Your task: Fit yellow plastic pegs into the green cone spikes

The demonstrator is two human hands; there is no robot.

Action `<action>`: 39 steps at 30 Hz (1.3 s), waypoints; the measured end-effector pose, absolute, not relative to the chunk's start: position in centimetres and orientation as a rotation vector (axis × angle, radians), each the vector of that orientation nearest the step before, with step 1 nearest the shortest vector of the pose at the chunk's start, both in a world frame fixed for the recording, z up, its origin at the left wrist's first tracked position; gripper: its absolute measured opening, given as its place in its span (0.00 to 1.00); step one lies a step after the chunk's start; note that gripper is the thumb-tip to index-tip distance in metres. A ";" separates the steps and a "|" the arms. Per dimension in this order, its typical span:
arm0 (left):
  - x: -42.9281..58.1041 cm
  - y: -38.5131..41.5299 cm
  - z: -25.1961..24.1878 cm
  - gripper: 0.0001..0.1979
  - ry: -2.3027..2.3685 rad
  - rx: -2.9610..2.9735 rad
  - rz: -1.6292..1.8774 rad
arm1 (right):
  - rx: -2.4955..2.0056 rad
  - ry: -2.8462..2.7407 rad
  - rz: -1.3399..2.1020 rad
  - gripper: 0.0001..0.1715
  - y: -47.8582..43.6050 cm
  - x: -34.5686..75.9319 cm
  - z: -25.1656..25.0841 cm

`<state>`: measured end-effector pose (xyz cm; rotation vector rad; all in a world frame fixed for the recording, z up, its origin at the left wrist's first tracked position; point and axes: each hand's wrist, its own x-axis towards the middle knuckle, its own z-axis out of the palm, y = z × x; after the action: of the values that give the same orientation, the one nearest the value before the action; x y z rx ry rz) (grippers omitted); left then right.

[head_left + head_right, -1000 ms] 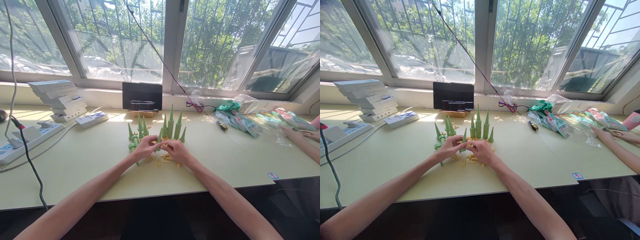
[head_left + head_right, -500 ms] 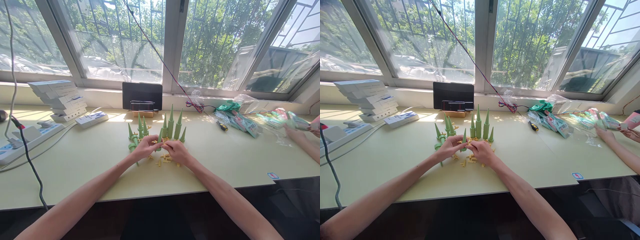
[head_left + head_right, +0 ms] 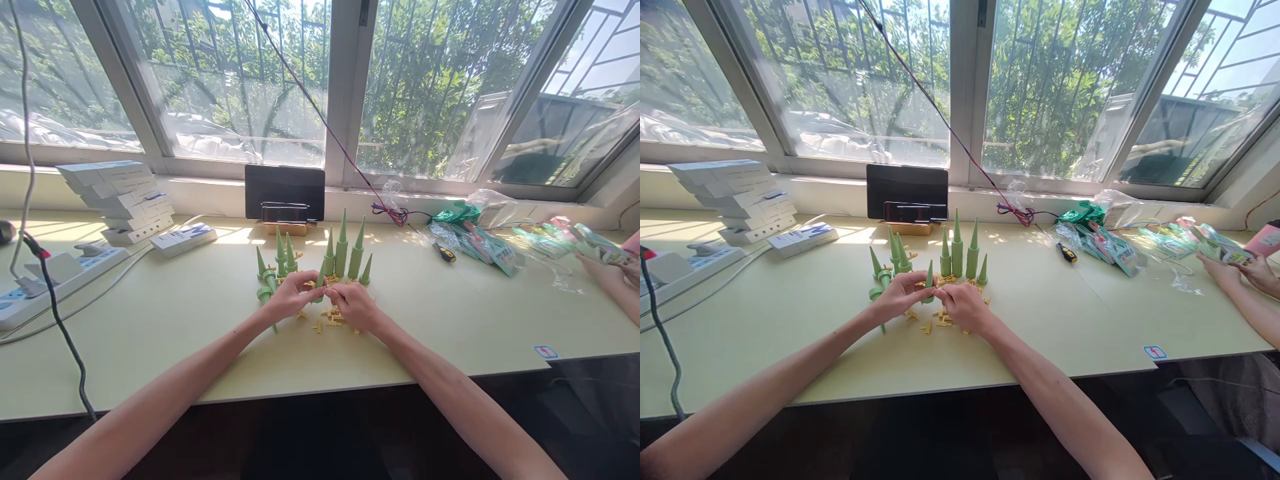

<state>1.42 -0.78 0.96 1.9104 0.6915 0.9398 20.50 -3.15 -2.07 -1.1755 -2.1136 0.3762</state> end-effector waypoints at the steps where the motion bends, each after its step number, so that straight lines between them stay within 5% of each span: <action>1: 1.4 -0.8 1.0 0.13 0.691 1.912 0.939 | -1.177 -2.120 0.369 0.26 -3.2 20.5 -2.1; 39: 1.4 -1.1 1.7 0.16 0.680 1.851 0.928 | -1.136 -2.166 0.364 0.29 -3.2 20.4 -1.8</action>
<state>1.43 -1.07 1.68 1.8512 0.6795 0.9281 20.37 -3.22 -1.84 -1.1359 -2.1662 0.3637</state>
